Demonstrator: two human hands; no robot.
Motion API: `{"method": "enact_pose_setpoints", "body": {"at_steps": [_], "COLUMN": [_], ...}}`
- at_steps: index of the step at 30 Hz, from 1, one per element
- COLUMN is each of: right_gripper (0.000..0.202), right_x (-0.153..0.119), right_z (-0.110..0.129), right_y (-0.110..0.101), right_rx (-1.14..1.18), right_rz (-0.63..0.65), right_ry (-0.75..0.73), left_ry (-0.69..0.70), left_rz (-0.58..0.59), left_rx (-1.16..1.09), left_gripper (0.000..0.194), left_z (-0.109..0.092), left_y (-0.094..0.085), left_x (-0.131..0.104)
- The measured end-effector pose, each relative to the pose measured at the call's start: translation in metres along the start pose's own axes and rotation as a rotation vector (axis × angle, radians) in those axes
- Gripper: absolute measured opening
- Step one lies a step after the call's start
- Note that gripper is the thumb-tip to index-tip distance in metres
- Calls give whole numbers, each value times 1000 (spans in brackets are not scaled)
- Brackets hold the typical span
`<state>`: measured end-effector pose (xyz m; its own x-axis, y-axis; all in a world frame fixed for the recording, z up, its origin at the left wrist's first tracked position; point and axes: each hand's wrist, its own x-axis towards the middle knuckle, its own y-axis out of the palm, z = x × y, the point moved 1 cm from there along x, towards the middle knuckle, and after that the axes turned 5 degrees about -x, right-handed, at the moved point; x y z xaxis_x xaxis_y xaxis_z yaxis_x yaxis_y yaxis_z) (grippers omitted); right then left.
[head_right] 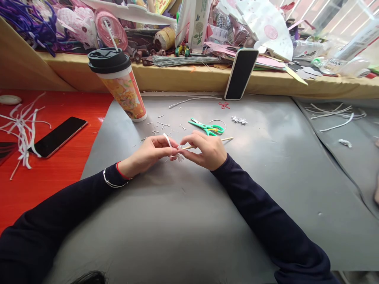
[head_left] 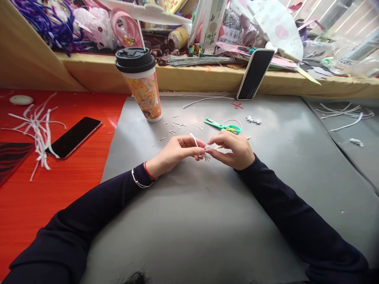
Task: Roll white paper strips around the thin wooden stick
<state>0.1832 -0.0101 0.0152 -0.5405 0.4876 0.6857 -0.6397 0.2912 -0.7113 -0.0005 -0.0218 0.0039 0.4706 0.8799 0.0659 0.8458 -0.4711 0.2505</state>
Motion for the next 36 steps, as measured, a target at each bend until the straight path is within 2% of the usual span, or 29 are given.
{"method": "enact_pose_setpoints", "body": {"at_steps": [3,7,18,28,36], "right_gripper": [8,16,8,15,11], "right_x": [-2,-4,-2,-4,-3], "right_z": [-1,-3,0,-1,-1], "right_y": [1,2,1,2,1], "right_rx": [-26,-49,-38,-82,-83], "right_rz": [19,10,-77,-107,-181], "right_ry": [-23,-31,5,4,20], "left_ry": [1,0,7,0,-17], "left_rz": [0,-8,-8,-13,-26], "left_rx": [13,-5,-14,-36,-52], "left_gripper": [13,13,14,15,17], "left_z": [0,1,1,2,0], "left_y": [0,0,-1,-1,0], "left_x": [0,1,2,2,1]}}
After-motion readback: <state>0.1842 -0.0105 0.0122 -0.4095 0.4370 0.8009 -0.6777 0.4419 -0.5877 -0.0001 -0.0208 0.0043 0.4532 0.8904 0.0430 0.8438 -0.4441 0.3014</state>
